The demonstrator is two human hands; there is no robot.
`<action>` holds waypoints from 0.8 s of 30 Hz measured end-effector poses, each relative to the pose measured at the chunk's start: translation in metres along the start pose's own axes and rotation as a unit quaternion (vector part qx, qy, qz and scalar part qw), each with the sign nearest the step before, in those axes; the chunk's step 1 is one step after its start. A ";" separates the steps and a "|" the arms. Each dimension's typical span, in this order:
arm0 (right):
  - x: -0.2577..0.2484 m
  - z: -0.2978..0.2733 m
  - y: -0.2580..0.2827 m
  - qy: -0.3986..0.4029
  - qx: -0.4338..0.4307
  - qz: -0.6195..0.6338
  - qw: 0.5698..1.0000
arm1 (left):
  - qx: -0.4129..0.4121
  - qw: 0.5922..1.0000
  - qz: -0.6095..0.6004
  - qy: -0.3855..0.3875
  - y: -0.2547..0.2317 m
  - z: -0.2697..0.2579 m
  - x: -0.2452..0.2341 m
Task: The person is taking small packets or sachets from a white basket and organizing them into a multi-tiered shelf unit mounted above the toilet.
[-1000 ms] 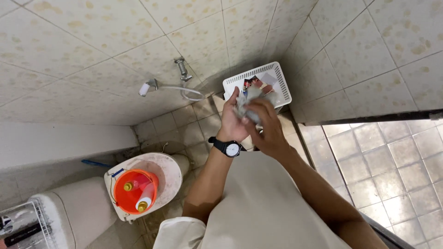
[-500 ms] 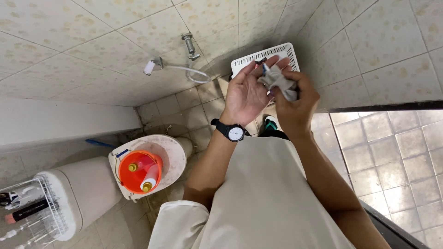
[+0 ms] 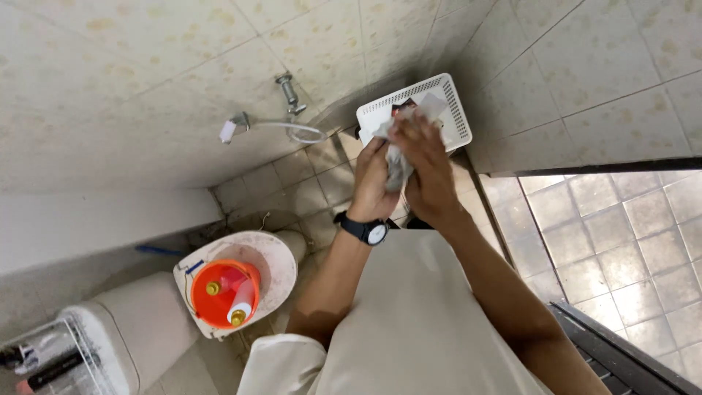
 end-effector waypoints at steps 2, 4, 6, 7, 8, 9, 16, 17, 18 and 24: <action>0.000 -0.018 -0.024 -0.003 0.070 0.054 0.996 | -0.035 0.999 0.016 -0.017 0.022 0.016 -0.028; 0.005 -0.031 -0.060 -0.005 0.127 0.111 0.986 | -0.060 0.997 0.028 -0.031 0.028 0.029 -0.036; 0.005 -0.067 -0.106 -0.107 0.333 0.255 0.901 | -0.030 0.999 0.011 -0.028 0.025 0.021 -0.031; 0.003 -0.062 -0.100 -0.103 0.335 0.255 0.901 | -0.031 0.999 0.008 -0.030 0.034 0.027 -0.028; 0.005 -0.062 -0.096 -0.068 0.407 0.246 0.877 | -0.029 0.998 0.034 -0.044 0.042 0.032 -0.026; 0.006 -0.063 -0.092 -0.031 0.476 0.237 0.846 | -0.027 0.996 0.060 -0.060 0.052 0.036 -0.025; -0.007 -0.076 -0.196 0.029 0.522 0.132 0.842 | -0.004 0.989 0.005 -0.145 0.106 0.071 -0.037; -0.002 -0.080 -0.217 0.052 0.527 0.113 0.841 | 0.003 0.985 -0.015 -0.174 0.108 0.074 -0.034; 0.003 -0.085 -0.237 0.075 0.531 0.095 0.839 | 0.010 0.979 -0.036 -0.202 0.111 0.076 -0.033; 0.038 -0.093 -0.358 0.286 0.504 -0.018 0.815 | 0.067 0.960 -0.101 -0.252 0.102 0.072 -0.033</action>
Point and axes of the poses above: each hand's wrist, its own z-axis towards the middle knuckle, its own x-axis out of the palm, y = z × x, the point moved 4 cm from there along z, towards the middle knuckle, and after that the axes turned 4 degrees about -x, right-handed, at the moved point
